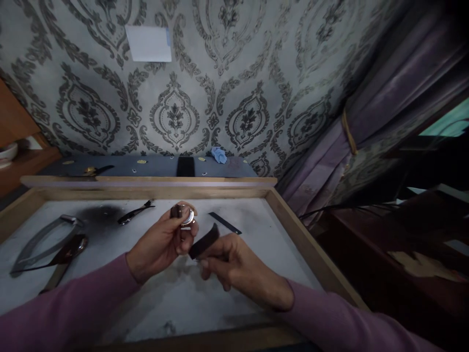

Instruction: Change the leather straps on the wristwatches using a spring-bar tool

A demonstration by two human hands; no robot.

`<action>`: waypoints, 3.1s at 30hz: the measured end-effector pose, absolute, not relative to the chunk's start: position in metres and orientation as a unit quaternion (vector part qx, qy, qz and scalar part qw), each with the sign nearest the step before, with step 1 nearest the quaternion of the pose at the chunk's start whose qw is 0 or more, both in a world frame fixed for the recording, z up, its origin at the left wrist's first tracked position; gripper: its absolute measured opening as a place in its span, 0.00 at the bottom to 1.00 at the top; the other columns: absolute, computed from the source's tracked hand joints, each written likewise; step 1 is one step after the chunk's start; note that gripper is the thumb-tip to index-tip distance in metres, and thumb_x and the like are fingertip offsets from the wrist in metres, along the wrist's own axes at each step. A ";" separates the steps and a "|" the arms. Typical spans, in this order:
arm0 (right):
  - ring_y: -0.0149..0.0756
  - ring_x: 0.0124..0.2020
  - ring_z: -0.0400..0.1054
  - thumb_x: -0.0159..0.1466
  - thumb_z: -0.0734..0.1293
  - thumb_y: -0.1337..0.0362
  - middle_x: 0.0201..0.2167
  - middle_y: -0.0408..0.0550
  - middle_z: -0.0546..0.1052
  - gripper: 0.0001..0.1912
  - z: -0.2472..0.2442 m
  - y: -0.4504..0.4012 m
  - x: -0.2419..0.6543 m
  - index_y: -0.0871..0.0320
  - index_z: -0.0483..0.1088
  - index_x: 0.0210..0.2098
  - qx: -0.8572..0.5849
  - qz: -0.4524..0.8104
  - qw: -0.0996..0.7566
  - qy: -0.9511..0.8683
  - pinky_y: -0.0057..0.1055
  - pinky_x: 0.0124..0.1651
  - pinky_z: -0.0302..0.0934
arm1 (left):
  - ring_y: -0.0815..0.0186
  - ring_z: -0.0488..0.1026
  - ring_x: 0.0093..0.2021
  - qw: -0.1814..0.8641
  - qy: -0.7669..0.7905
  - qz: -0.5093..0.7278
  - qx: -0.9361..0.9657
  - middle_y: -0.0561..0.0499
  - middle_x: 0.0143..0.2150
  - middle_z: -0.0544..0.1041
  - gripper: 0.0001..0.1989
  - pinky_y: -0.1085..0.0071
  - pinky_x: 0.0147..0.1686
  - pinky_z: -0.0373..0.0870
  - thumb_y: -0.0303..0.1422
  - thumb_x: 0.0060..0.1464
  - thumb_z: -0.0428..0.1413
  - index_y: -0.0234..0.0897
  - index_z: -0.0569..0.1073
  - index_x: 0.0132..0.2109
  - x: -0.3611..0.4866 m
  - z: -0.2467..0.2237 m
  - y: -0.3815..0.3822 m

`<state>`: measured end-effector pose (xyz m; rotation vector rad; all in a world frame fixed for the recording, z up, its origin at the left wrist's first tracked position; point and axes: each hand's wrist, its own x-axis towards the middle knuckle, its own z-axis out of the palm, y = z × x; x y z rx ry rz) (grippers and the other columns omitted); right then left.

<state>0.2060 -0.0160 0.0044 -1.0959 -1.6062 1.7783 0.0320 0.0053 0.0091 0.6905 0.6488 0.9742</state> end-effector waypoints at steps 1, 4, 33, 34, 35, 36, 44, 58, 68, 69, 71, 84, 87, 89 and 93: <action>0.20 0.12 0.56 0.54 0.65 0.69 0.19 0.41 0.73 0.05 0.002 -0.015 0.204 0.62 0.73 0.25 -0.414 0.643 0.251 -0.593 0.19 0.14 0.51 | 0.77 0.66 0.14 0.779 0.297 0.452 0.319 0.56 0.23 0.71 0.07 0.87 0.12 0.58 0.34 0.59 0.55 0.36 0.66 0.37 0.031 0.010 0.006; 0.20 0.12 0.56 0.53 0.64 0.70 0.17 0.40 0.71 0.06 -0.005 -0.010 0.204 0.61 0.70 0.21 -0.442 0.612 0.255 -0.604 0.18 0.14 0.51 | 0.76 0.67 0.15 0.782 0.299 0.448 0.313 0.55 0.23 0.72 0.05 0.86 0.12 0.59 0.31 0.62 0.51 0.36 0.67 0.37 0.029 0.006 0.008; 0.34 0.28 0.65 0.64 0.59 0.68 0.26 0.43 0.71 0.07 -0.005 0.005 0.211 0.59 0.65 0.41 -0.456 0.266 0.158 -0.834 0.30 0.33 0.55 | 0.74 0.68 0.16 0.714 0.445 0.400 0.362 0.52 0.21 0.72 0.11 0.83 0.13 0.60 0.25 0.62 0.47 0.32 0.68 0.31 0.005 0.025 0.035; 0.35 0.29 0.66 0.63 0.61 0.68 0.27 0.44 0.72 0.09 -0.005 0.004 0.205 0.59 0.66 0.43 -0.450 0.254 0.132 -0.846 0.30 0.33 0.54 | 0.73 0.69 0.16 0.716 0.443 0.397 0.364 0.52 0.21 0.72 0.11 0.83 0.14 0.60 0.25 0.62 0.47 0.32 0.68 0.32 0.004 0.024 0.035; 0.35 0.30 0.67 0.63 0.63 0.67 0.28 0.45 0.74 0.11 -0.006 0.003 0.200 0.60 0.66 0.45 -0.445 0.235 0.112 -0.857 0.30 0.34 0.54 | 0.73 0.69 0.16 0.718 0.441 0.397 0.364 0.52 0.21 0.72 0.10 0.83 0.14 0.61 0.25 0.62 0.47 0.33 0.68 0.32 0.004 0.023 0.036; 0.36 0.31 0.68 0.63 0.64 0.67 0.30 0.46 0.75 0.12 -0.007 0.004 0.195 0.60 0.67 0.46 -0.441 0.214 0.100 -0.866 0.30 0.34 0.54 | 0.73 0.69 0.16 0.720 0.438 0.396 0.363 0.52 0.22 0.72 0.10 0.83 0.14 0.61 0.25 0.62 0.47 0.33 0.68 0.32 0.003 0.023 0.036; 0.34 0.30 0.70 0.66 0.63 0.65 0.35 0.49 0.77 0.06 -0.002 0.000 0.178 0.60 0.70 0.39 -0.403 0.107 0.036 -0.908 0.29 0.28 0.49 | 0.74 0.69 0.16 0.732 0.436 0.384 0.356 0.52 0.21 0.72 0.11 0.84 0.14 0.61 0.25 0.63 0.46 0.33 0.67 0.33 0.003 0.025 0.035; 0.31 0.26 0.64 0.60 0.68 0.68 0.26 0.43 0.74 0.03 -0.003 0.007 0.165 0.59 0.69 0.30 -0.377 0.205 0.055 -0.902 0.27 0.28 0.45 | 0.72 0.70 0.16 0.751 0.401 0.401 0.340 0.51 0.21 0.72 0.20 0.82 0.13 0.59 0.46 0.60 0.51 0.33 0.70 0.30 0.001 0.024 0.037; 0.25 0.21 0.56 0.56 0.69 0.71 0.19 0.36 0.63 0.06 -0.004 0.010 0.171 0.60 0.68 0.26 -0.387 0.333 0.080 -0.856 0.24 0.28 0.46 | 0.78 0.58 0.10 0.752 0.408 0.413 0.313 0.54 0.17 0.64 0.27 0.85 0.09 0.47 0.39 0.67 0.38 0.29 0.72 0.29 -0.005 0.025 0.033; 0.24 0.21 0.55 0.56 0.69 0.71 0.18 0.35 0.62 0.06 -0.005 0.010 0.172 0.60 0.67 0.26 -0.384 0.345 0.085 -0.852 0.24 0.28 0.46 | 0.78 0.57 0.10 0.746 0.422 0.415 0.304 0.54 0.17 0.64 0.26 0.85 0.09 0.46 0.38 0.67 0.38 0.29 0.71 0.28 -0.007 0.025 0.031; 0.24 0.20 0.54 0.56 0.68 0.72 0.18 0.35 0.61 0.06 -0.007 0.010 0.173 0.60 0.67 0.25 -0.379 0.365 0.098 -0.845 0.23 0.28 0.47 | 0.78 0.57 0.10 0.733 0.452 0.418 0.289 0.54 0.17 0.64 0.25 0.84 0.08 0.45 0.36 0.67 0.39 0.29 0.71 0.28 -0.015 0.025 0.026; 0.29 0.23 0.59 0.62 0.60 0.71 0.22 0.42 0.67 0.07 -0.014 0.003 0.182 0.59 0.65 0.28 -0.344 0.107 0.238 -0.902 0.26 0.27 0.48 | 0.70 0.73 0.25 0.636 0.561 0.399 0.349 0.47 0.32 0.75 0.17 0.81 0.15 0.56 0.43 0.59 0.53 0.32 0.72 0.33 -0.035 0.006 0.006; 0.30 0.23 0.60 0.65 0.57 0.72 0.22 0.44 0.68 0.11 -0.012 0.002 0.184 0.59 0.64 0.27 -0.321 -0.007 0.254 -0.912 0.28 0.26 0.47 | 0.69 0.74 0.30 0.672 0.533 0.397 0.328 0.46 0.35 0.75 0.16 0.82 0.16 0.58 0.42 0.61 0.51 0.33 0.71 0.33 -0.031 0.009 0.005; 0.30 0.22 0.58 0.66 0.56 0.74 0.21 0.43 0.67 0.13 -0.010 0.001 0.185 0.58 0.63 0.26 -0.313 -0.080 0.257 -0.911 0.30 0.24 0.46 | 0.66 0.75 0.34 0.711 0.501 0.389 0.305 0.46 0.37 0.75 0.17 0.81 0.17 0.60 0.41 0.63 0.48 0.34 0.70 0.32 -0.029 0.011 0.004; 0.31 0.20 0.55 0.67 0.54 0.76 0.19 0.43 0.65 0.17 -0.007 -0.001 0.184 0.58 0.63 0.25 -0.293 -0.159 0.244 -0.910 0.32 0.24 0.46 | 0.64 0.75 0.37 0.755 0.434 0.382 0.309 0.46 0.36 0.75 0.16 0.80 0.19 0.66 0.40 0.63 0.50 0.35 0.71 0.32 -0.024 0.012 0.001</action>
